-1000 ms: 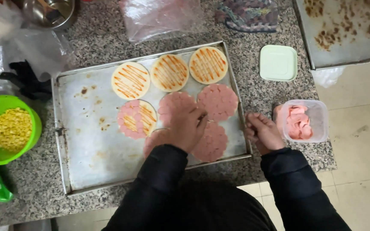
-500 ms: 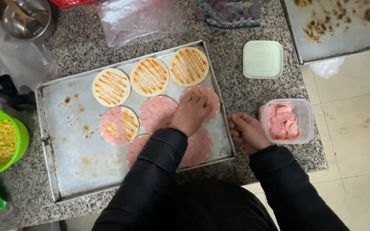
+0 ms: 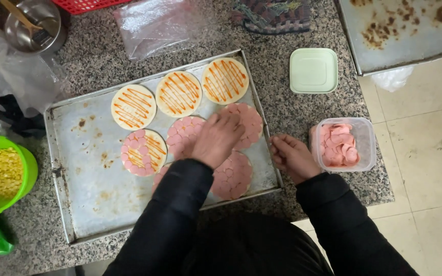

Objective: The person places slices of processed meat onto small round pizza bases arranged on a metal baking tray. The bases already have sauce applied. The person handles the meat slices by hand and arranges them in overlapping patterns on each base.

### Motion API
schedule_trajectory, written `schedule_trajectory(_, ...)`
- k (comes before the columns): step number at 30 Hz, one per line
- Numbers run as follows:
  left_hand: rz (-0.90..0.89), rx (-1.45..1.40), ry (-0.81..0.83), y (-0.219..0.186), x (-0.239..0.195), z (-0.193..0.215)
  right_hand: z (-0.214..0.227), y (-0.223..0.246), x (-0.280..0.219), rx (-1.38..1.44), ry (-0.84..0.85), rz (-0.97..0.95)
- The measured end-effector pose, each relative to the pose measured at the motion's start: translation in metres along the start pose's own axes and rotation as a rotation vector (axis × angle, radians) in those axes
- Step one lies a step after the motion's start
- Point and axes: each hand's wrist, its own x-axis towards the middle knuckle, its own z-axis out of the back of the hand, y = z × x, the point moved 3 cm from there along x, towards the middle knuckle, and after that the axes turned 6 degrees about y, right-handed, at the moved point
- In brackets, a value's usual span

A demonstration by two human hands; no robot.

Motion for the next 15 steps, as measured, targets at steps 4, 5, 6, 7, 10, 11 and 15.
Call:
schedule_trajectory(4, 0.134, -0.092, -0.073, -0.011, -0.027, 0.067, -0.001, -0.013, 0.008, -0.005, 0.026, 0.015)
schedule_trajectory(5, 0.273, -0.264, -0.069, -0.012, -0.035, 0.081, -0.006, -0.018, 0.009, -0.005, 0.016, 0.0)
schedule_trajectory(6, 0.412, -0.436, -0.065, -0.013, -0.045, 0.095, -0.012, -0.023, 0.01, -0.005, 0.007, -0.016)
schedule_trajectory(7, 0.421, -0.433, -0.07, -0.019, -0.053, 0.085, -0.019, -0.033, 0.015, -0.011, 0.014, -0.018)
schedule_trajectory(10, 0.676, -0.895, -0.127, -0.029, -0.074, 0.067, -0.053, -0.044, 0.016, -0.017, 0.084, -0.038)
schedule_trajectory(11, 0.732, -1.003, -0.142, -0.032, -0.078, 0.071, -0.074, -0.037, 0.008, -0.017, 0.147, -0.041)
schedule_trajectory(15, 0.866, -1.1, -0.166, -0.028, -0.105, 0.095, -0.138, -0.037, -0.003, -0.015, 0.255, -0.012)
